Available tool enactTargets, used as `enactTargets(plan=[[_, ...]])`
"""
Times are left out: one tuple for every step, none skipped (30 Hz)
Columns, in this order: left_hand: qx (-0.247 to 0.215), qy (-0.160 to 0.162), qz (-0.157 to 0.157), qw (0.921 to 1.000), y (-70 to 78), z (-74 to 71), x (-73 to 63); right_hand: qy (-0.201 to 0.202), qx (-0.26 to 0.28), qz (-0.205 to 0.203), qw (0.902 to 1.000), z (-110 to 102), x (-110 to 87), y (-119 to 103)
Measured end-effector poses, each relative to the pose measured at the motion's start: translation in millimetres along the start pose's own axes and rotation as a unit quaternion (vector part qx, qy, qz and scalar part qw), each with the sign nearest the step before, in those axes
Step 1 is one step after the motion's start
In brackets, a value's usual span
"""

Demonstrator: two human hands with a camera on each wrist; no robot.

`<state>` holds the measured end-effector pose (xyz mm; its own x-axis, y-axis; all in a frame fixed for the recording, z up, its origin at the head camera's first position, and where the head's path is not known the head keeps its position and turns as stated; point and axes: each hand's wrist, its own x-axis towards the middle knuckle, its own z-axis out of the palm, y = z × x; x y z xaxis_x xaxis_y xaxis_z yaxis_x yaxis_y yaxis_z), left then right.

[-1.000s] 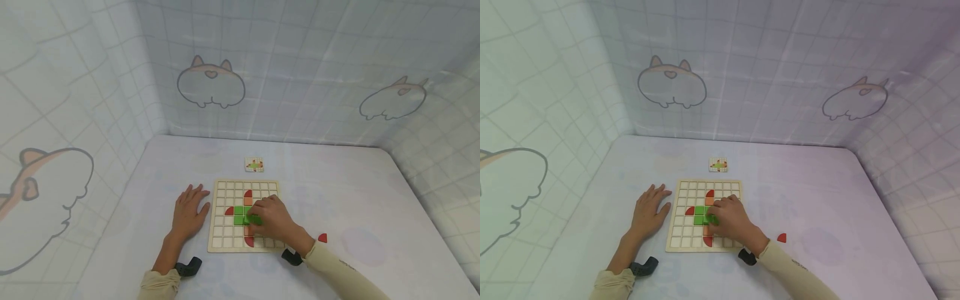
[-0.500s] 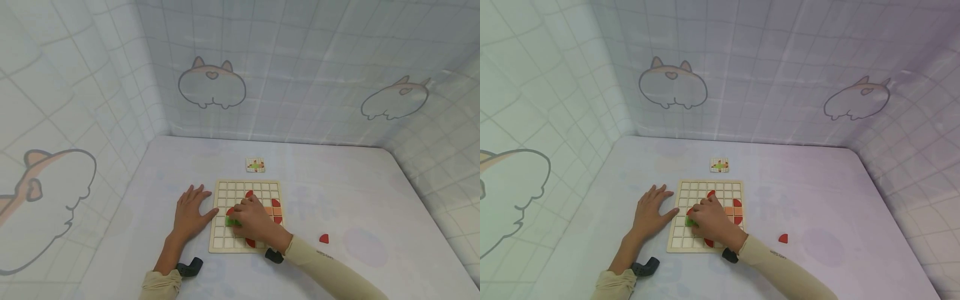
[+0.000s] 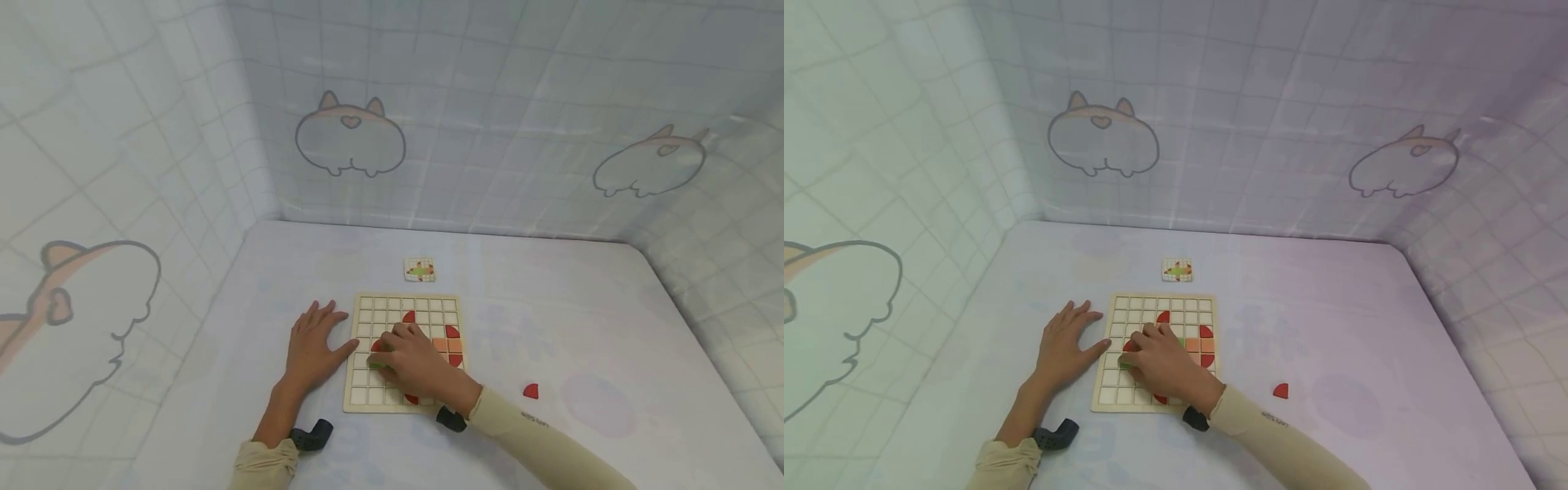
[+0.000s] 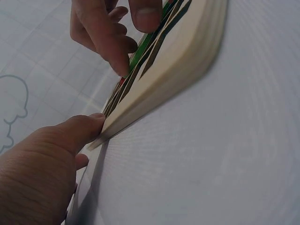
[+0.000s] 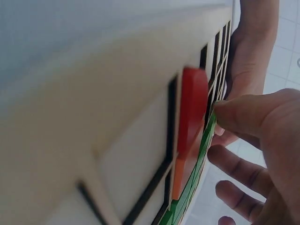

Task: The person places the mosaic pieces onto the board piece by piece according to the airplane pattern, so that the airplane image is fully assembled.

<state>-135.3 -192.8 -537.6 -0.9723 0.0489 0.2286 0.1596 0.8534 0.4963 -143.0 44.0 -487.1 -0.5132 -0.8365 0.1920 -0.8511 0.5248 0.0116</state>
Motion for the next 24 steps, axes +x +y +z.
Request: enactTargets(plan=[[-0.001, 0.002, 0.001, 1.0, 0.4, 0.0, 0.2, 0.003, 0.007, 0.0, 1.0, -0.2, -1.7, -0.3], [0.001, 0.005, 0.001, 1.0, 0.8, 0.0, 0.4, 0.007, 0.015, 0.0, 0.9999, -0.5, -4.0, -0.5], [0.0, 0.007, 0.002, 1.0, 1.5, -0.1, 0.5, 0.011, 0.027, 0.002, 0.9996, -1.4, -6.7, -0.7], [-0.001, 0.007, 0.001, 1.0, 2.2, 0.0, 0.7, 0.014, 0.04, 0.006, 0.9991, -2.6, -10.0, -0.8], [-0.001, 0.006, 0.001, 1.0, 2.7, 0.2, 0.8, 0.017, 0.051, 0.011, 0.9985, -3.9, -14.1, -0.7], [0.0, 0.004, -0.001, 1.0, 3.0, 0.8, 1.0, 0.019, 0.064, 0.017, 0.9976, -6.4, -18.8, -0.6], [0.001, 0.002, -0.002, 1.0, 3.1, 1.5, 1.1, 0.02, 0.073, 0.023, 0.9969, -7.8, -24.4, 0.2], [0.004, 0.001, -0.003, 1.0, 3.0, 2.3, 1.0, 0.025, 0.082, 0.03, 0.9959, -8.9, -30.4, 1.1], [0.004, 0.001, -0.004, 1.0, 2.8, 3.1, 0.8, 0.029, 0.089, 0.037, 0.9949, -10.5, -37.1, 2.1], [0.006, 0.002, -0.003, 1.0, 2.2, 4.1, 0.9, 0.032, 0.093, 0.049, 0.994, -11.1, -44.2, 3.3], [0.005, 0.004, -0.002, 1.0, 1.7, 5.0, 0.9, 0.032, 0.095, 0.062, 0.993, -11.6, -52.2, 4.8], [0.006, 0.006, -0.001, 1.0, 1.1, 5.8, 0.6, 0.031, 0.098, 0.076, 0.9918, -11.6, -60.5, 6.5], [0.006, 0.008, 0.0, 0.9999, 0.7, 6.5, 0.4, 0.029, 0.098, 0.092, 0.9904, -11.3, -69.2, 8.0], [0.007, 0.01, 0.001, 0.9999, 0.4, 7.1, 0.1, 0.029, 0.102, 0.111, 0.9882, -11.3, -78.0, 9.3], [0.006, 0.012, 0.003, 0.9999, 0.1, 7.4, -0.1, 0.024, 0.104, 0.13, 0.9858, -11.9, -86.8, 10.5], [0.006, 0.013, 0.004, 0.9999, 0.1, 7.5, -0.2, 0.021, 0.106, 0.15, 0.9827, -12.2, -95.6, 11.5], [0.005, 0.015, 0.004, 0.9999, 0.0, 7.6, -0.3, 0.019, 0.106, 0.165, 0.9804, -12.9, -104.1, 12.6], [0.004, 0.016, 0.005, 0.9998, 0.1, 7.3, -0.4, 0.022, 0.104, 0.18, 0.9779, -13.3, -112.1, 13.5], [0.002, 0.018, 0.007, 0.9998, 0.0, 7.1, -0.4, 0.026, 0.103, 0.194, 0.9753, -14.4, -119.7, 14.3], [0.0, 0.02, 0.008, 0.9998, -0.1, 6.7, -0.3, 0.032, 0.102, 0.206, 0.9727, -15.3, -126.7, 15.3], [-0.002, 0.023, 0.01, 0.9997, -0.3, 6.3, 0.0, 0.035, 0.096, 0.22, 0.97, -16.3, -133.3, 16.3], [-0.002, 0.025, 0.011, 0.9996, -0.5, 6.0, 0.2, 0.039, 0.089, 0.234, 0.9672, -17.4, -139.2, 17.4], [-0.004, 0.028, 0.012, 0.9995, -0.8, 5.7, 0.4, 0.042, 0.082, 0.249, 0.9643, -18.4, -144.8, 18.7], [-0.003, 0.03, 0.013, 0.9995, -1.2, 5.6, 0.6, 0.044, 0.074, 0.265, 0.9604, -19.9, -150.1, 19.9]])
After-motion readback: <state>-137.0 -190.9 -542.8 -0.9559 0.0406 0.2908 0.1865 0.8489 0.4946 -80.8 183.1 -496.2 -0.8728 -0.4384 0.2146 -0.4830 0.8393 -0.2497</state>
